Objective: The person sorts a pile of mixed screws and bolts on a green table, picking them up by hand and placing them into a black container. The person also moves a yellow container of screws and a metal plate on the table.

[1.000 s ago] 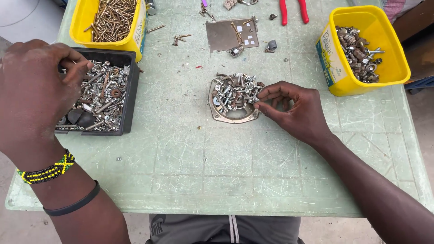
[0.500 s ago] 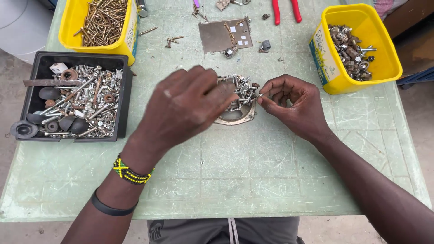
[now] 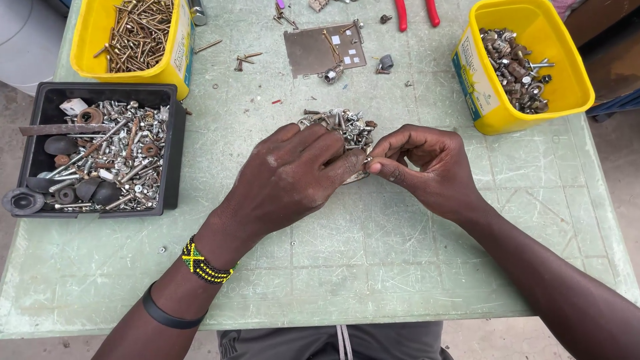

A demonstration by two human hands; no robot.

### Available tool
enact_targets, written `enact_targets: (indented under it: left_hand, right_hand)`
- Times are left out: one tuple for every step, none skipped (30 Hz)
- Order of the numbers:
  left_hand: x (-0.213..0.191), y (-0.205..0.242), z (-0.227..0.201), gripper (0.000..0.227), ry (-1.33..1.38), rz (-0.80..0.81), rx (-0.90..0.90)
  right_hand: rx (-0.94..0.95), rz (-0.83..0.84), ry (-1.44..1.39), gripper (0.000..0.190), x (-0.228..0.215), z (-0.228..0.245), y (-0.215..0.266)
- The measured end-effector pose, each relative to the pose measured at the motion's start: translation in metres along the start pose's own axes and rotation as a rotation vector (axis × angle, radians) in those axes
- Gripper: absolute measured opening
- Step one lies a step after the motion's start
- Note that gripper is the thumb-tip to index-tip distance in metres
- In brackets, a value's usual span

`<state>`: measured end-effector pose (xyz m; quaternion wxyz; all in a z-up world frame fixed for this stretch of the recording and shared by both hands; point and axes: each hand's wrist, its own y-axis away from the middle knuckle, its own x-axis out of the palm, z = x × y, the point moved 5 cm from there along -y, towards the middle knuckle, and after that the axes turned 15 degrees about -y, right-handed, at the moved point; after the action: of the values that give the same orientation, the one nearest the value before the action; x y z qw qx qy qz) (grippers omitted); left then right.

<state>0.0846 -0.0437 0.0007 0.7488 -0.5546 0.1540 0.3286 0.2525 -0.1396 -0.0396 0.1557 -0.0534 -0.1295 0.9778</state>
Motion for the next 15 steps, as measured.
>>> enact_targets:
  left_hand:
    - [0.0,0.002,0.005,0.017,-0.001,0.001,0.0]
    - [-0.001,0.004,0.01,0.01,0.001,0.003,-0.012]
    - [-0.001,0.007,0.015,0.012,0.003,0.005,-0.023]
    - [-0.003,0.011,0.024,0.012,0.0,0.003,-0.024]
    - [-0.004,0.014,0.036,0.008,-0.091,0.007,-0.075]
    - [-0.006,0.018,0.048,0.006,-0.181,0.013,-0.125]
    - [-0.014,0.026,0.06,0.006,-0.184,0.012,-0.123]
    - [-0.018,0.034,0.075,0.01,-0.179,0.053,-0.187]
    - [-0.022,0.044,0.09,0.017,-0.173,0.093,-0.252]
    - [-0.03,0.057,0.101,0.017,-0.173,0.096,-0.255]
    - [-0.031,0.073,0.116,0.03,-0.212,0.23,-0.351]
    - [-0.033,0.091,0.132,0.048,-0.247,0.365,-0.447]
    - [-0.038,0.096,0.136,0.048,-0.245,0.369,-0.45]
    - [-0.041,0.106,0.144,0.055,-0.151,0.433,-0.56]
    - [-0.044,0.115,0.152,0.062,-0.055,0.497,-0.668]
  right_hand:
    - [0.0,0.001,-0.001,0.012,-0.002,0.0,-0.001]
    - [0.002,-0.028,-0.014,0.011,-0.005,0.0,-0.002]
    - [0.005,-0.058,-0.027,0.013,-0.008,0.0,-0.002]
    - [0.002,-0.056,-0.026,0.013,-0.009,-0.001,-0.004]
    - [-0.021,-0.108,0.042,0.011,-0.013,-0.001,-0.007]
    - [-0.045,-0.163,0.107,0.011,-0.017,-0.001,-0.009]
    - [-0.048,-0.163,0.106,0.011,-0.018,-0.003,-0.011]
    - [-0.02,-0.164,0.142,0.017,-0.02,-0.005,-0.013]
    - [0.009,-0.166,0.177,0.023,-0.022,-0.009,-0.014]
    - [0.012,-0.163,0.176,0.023,-0.021,-0.008,-0.015]
    - [0.058,-0.083,0.251,0.036,-0.018,-0.01,-0.017]
    - [0.105,-0.003,0.326,0.05,-0.015,-0.013,-0.018]
    - [0.11,-0.001,0.325,0.05,-0.015,-0.017,-0.017]
    - [-0.012,0.046,0.467,0.051,-0.013,-0.015,-0.016]
    - [-0.134,0.095,0.608,0.051,-0.01,-0.013,-0.015]
